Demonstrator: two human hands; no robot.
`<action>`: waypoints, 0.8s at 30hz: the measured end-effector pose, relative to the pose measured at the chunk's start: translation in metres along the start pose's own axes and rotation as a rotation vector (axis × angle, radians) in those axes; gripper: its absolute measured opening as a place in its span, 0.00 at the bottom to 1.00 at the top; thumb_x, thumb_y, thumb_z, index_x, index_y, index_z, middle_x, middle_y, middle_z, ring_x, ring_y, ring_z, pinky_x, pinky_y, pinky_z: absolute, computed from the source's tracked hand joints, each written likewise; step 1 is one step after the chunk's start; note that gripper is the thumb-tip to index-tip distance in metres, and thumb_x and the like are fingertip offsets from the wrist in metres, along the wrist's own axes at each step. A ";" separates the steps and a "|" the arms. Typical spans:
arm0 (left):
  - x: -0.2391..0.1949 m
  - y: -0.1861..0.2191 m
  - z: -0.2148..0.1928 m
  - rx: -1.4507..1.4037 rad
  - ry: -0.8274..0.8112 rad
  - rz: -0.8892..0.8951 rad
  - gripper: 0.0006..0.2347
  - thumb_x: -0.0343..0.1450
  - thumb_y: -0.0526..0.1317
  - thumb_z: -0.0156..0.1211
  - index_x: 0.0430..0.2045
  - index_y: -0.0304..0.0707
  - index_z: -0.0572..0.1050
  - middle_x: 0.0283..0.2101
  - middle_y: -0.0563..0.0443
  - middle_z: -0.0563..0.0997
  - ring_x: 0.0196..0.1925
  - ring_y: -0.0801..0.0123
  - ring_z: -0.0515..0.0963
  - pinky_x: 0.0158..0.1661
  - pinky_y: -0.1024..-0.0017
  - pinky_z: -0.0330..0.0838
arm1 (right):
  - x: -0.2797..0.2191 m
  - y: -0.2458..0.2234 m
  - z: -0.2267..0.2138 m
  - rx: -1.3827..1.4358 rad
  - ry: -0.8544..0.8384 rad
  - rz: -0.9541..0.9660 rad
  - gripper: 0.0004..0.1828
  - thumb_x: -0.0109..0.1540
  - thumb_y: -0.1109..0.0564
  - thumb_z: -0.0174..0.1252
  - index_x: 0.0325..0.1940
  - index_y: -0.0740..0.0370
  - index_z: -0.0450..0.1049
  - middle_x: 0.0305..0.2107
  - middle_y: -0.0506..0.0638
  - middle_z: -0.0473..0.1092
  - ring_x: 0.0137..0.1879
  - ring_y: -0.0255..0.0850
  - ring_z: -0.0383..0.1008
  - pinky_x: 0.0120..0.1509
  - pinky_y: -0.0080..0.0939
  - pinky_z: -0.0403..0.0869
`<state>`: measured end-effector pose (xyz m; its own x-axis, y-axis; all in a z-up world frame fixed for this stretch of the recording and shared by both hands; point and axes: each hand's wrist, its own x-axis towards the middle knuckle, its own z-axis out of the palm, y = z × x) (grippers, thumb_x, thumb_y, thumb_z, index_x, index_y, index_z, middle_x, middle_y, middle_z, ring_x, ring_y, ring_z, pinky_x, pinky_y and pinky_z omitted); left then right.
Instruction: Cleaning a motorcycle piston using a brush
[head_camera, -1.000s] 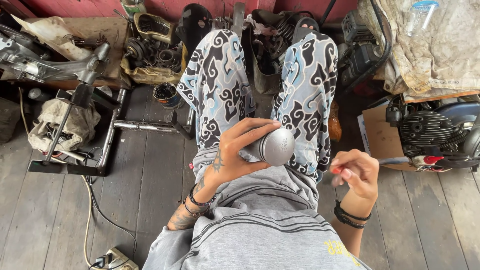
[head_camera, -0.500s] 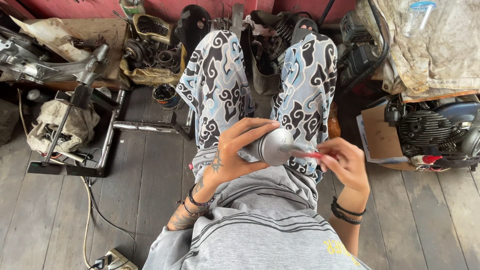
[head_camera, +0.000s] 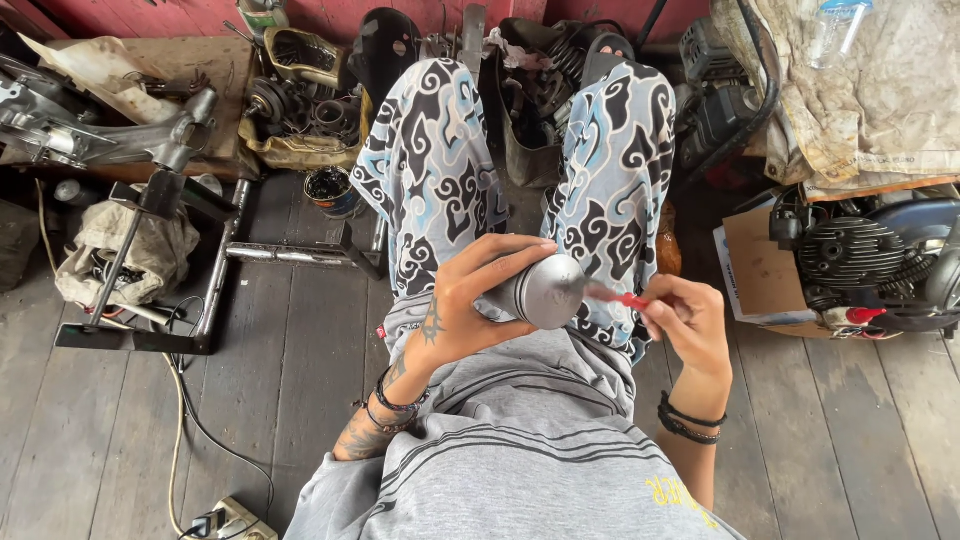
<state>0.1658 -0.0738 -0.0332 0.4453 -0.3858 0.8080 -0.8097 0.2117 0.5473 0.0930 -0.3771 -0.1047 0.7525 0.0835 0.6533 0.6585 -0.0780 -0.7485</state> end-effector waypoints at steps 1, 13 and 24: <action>0.000 -0.001 -0.001 0.001 0.002 0.001 0.26 0.60 0.31 0.76 0.55 0.34 0.77 0.54 0.41 0.80 0.56 0.48 0.82 0.58 0.54 0.73 | -0.002 0.000 -0.005 0.000 -0.002 -0.001 0.15 0.65 0.59 0.57 0.25 0.69 0.73 0.08 0.48 0.63 0.12 0.27 0.61 0.17 0.26 0.64; -0.001 -0.004 -0.001 -0.007 -0.004 -0.004 0.27 0.60 0.31 0.76 0.55 0.35 0.77 0.53 0.42 0.80 0.55 0.48 0.82 0.58 0.55 0.73 | -0.012 0.006 -0.004 -0.153 0.150 0.131 0.19 0.68 0.51 0.55 0.30 0.69 0.73 0.10 0.46 0.58 0.17 0.24 0.55 0.19 0.25 0.60; -0.001 -0.004 -0.001 -0.009 0.007 0.003 0.26 0.60 0.31 0.76 0.55 0.34 0.77 0.53 0.41 0.81 0.55 0.47 0.82 0.57 0.54 0.74 | -0.015 0.002 -0.003 -0.024 0.019 0.043 0.23 0.63 0.45 0.60 0.31 0.71 0.75 0.06 0.47 0.63 0.12 0.28 0.59 0.17 0.28 0.61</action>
